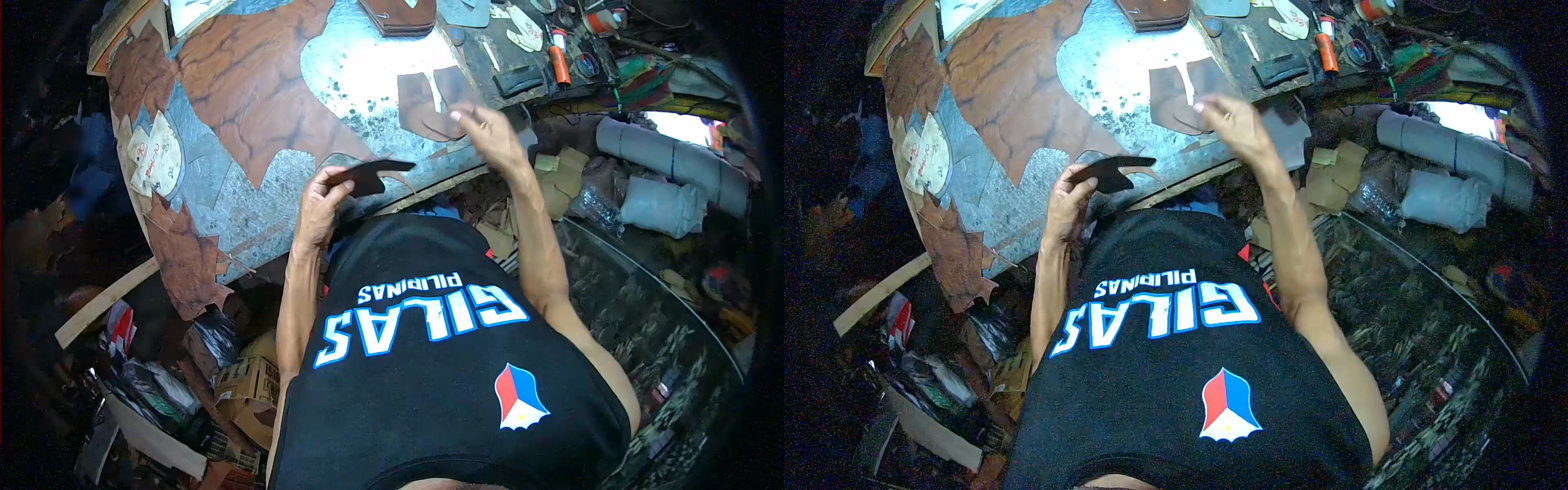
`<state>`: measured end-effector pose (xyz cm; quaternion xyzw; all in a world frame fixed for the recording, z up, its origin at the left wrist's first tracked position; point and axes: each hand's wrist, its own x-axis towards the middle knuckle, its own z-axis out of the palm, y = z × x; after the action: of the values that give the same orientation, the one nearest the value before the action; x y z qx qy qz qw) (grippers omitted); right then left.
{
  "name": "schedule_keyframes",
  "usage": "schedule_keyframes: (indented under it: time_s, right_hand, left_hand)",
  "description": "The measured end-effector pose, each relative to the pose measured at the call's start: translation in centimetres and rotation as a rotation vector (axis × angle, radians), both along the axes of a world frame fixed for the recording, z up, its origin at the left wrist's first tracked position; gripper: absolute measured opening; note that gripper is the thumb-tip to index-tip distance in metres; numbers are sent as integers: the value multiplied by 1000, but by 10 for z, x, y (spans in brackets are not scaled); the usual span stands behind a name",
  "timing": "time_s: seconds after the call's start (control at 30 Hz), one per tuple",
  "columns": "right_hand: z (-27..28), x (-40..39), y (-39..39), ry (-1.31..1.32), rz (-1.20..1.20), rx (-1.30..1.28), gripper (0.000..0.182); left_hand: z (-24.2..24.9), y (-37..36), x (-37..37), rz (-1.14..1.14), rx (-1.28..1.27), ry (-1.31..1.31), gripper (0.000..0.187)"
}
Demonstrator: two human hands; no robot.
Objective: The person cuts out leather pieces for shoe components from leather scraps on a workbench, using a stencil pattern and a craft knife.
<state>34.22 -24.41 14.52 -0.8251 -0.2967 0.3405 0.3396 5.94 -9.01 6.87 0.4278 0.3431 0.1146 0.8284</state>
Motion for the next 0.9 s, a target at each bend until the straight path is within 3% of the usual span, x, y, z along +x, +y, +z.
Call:
schedule_keyframes:
  time_s: [0.03,0.07,0.1,0.13,0.23,0.3,0.37,0.4,0.47,0.5,0.53,0.6,0.63,0.9]
  right_hand:
    - [1,-15,-4,159,20,-98,52]
    - [-2,-30,-8,320,46,-198,57]
    - [-5,-51,-13,421,80,-45,57]
    - [-2,-65,-15,481,128,-105,54]
    - [0,-110,-16,652,36,-116,45]
    - [-15,-131,-22,862,-199,118,37]
    - [-16,-146,-26,852,-260,153,35]
    - [-16,-154,-27,851,-322,193,34]
    - [-21,-164,-31,843,-342,218,33]
    - [-20,-171,-30,822,-396,251,33]
    - [-19,-176,-30,798,-450,285,34]
    - [-15,-186,-26,774,-456,283,34]
    - [-15,-192,-25,757,-454,274,33]
    - [-19,-214,-14,591,-428,54,33]
  left_hand:
    - [13,-3,2,-21,96,-79,16]
    - [16,2,-1,-135,206,-222,20]
    - [20,4,-2,-207,392,-242,22]
    - [25,6,-4,-273,585,-243,24]
    - [30,12,-12,-348,915,-182,35]
    - [21,12,-20,-305,1022,-167,36]
    - [11,12,-30,-307,1207,-143,41]
    - [9,9,-35,-308,1197,-154,41]
    - [5,3,-43,-99,1004,-97,47]
    - [0,6,-47,-145,799,-73,51]
    - [-4,7,-52,-150,792,-86,51]
    - [-4,12,-57,-127,-51,-114,50]
    - [-1,15,-58,-159,-135,-151,54]
    - [-17,21,-76,-218,9,-149,51]
